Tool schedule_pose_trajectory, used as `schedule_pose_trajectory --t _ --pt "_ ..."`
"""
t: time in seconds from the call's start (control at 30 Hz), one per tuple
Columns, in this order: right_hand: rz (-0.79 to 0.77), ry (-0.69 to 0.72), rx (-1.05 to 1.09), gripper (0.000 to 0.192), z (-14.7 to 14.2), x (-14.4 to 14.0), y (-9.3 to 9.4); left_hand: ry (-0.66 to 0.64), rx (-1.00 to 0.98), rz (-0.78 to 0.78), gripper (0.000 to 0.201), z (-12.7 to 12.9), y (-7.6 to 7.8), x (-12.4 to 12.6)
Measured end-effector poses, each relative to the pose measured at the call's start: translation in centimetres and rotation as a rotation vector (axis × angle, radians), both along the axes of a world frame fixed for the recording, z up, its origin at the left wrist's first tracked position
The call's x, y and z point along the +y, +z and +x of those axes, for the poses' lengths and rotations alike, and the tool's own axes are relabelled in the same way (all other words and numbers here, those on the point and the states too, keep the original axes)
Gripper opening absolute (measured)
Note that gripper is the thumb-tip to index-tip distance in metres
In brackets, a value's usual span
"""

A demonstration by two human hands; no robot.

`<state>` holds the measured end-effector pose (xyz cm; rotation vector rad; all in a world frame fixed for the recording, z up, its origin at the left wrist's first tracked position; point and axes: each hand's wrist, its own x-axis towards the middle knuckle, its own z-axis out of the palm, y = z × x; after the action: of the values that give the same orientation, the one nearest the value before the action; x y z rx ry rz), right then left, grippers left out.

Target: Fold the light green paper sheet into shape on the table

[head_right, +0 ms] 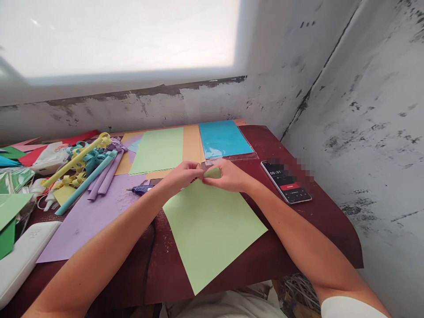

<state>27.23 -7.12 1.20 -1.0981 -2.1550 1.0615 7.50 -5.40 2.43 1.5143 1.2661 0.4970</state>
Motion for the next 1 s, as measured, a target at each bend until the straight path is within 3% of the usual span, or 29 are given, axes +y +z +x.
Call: schedule_pose_trajectory --t 0.1,0.47,0.6,0.83,1.0 --pt "-0.035 0.025 0.014 0.043 -0.23 -0.10 -0.12 0.011 0.011 0.006 0.019 0.07 -0.20 0.00" --pt "0.064 -0.033 0.044 0.031 -0.09 0.24 -0.26 0.035 0.047 0.084 0.022 -0.35 -0.38 0.38" --pt "0.026 -0.031 0.021 0.028 0.12 0.16 0.02 0.020 0.075 0.064 0.019 -0.42 -0.23 0.41" --pt "0.014 -0.023 0.038 0.049 -0.03 0.10 0.00 -0.026 0.012 0.083 0.020 -0.31 -0.55 0.36" --pt "0.073 -0.036 0.057 0.039 -0.13 0.31 -0.38 0.010 0.029 0.092 0.022 -0.39 -0.67 0.59"
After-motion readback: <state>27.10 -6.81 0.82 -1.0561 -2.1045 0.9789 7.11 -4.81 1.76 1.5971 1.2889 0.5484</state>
